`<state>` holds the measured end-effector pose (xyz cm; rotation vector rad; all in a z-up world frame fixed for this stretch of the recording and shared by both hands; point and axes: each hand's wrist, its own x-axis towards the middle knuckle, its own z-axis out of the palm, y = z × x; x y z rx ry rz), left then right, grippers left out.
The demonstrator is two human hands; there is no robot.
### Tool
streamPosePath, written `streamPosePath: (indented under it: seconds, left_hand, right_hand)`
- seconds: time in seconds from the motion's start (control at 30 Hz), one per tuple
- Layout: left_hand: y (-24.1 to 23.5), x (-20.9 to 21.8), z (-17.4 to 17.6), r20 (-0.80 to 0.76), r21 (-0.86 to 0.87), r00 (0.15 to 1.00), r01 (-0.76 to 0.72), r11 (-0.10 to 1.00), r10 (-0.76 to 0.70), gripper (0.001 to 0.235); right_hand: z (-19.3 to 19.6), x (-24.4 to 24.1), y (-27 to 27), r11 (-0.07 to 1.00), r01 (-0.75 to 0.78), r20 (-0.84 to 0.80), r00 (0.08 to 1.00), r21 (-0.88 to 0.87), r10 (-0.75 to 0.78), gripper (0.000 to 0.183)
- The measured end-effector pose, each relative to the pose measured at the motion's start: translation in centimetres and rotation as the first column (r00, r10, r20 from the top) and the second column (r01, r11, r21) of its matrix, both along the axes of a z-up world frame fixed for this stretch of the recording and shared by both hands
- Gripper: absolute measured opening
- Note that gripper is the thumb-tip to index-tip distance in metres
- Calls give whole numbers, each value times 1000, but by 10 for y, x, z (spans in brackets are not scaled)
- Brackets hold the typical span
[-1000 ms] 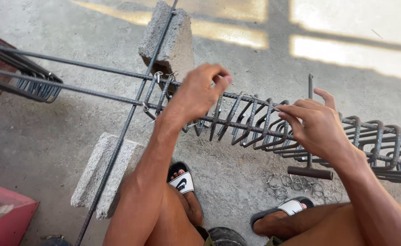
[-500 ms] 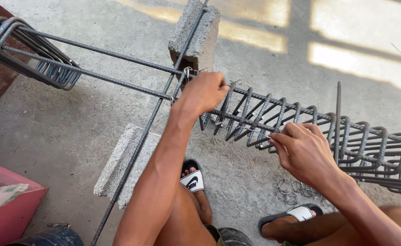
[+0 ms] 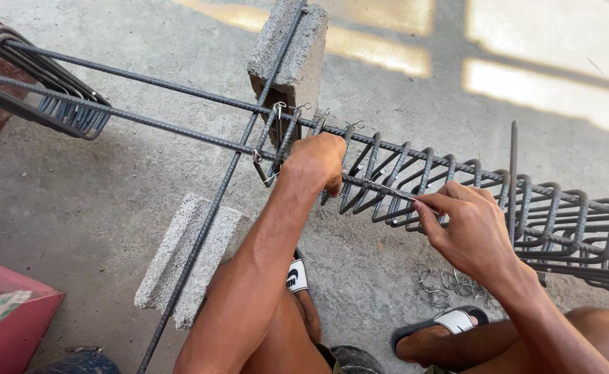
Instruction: Tying rebar intersections with steel wire using a manual twisting tool
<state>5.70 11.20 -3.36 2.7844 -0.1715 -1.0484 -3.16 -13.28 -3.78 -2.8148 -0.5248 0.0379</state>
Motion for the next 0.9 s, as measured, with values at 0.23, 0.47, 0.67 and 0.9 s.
streamPosePath:
  seconds: [0.23,0.47,0.67,0.9]
  left_hand:
    - [9,-1,-9,-61,-57,997,-49,997,46,41]
    - [24,9,-54,132,-163,991,50,985,-29,12]
    - [35,8,-49,197,-315,979,15,949,49,17]
    - [44,16,-55,105,-381,987,-75,921,124,17]
  right_hand:
    - [0,5,-1,998,33,-52,998,-57,-36,26]
    - [-12,8,-1,975,159,-195,973,158,-128,34]
    - [-22,12,-9,939,242,-259,950,246,-177,38]
    - [-26,23,-8,965,207,-297,943,160,-153,42]
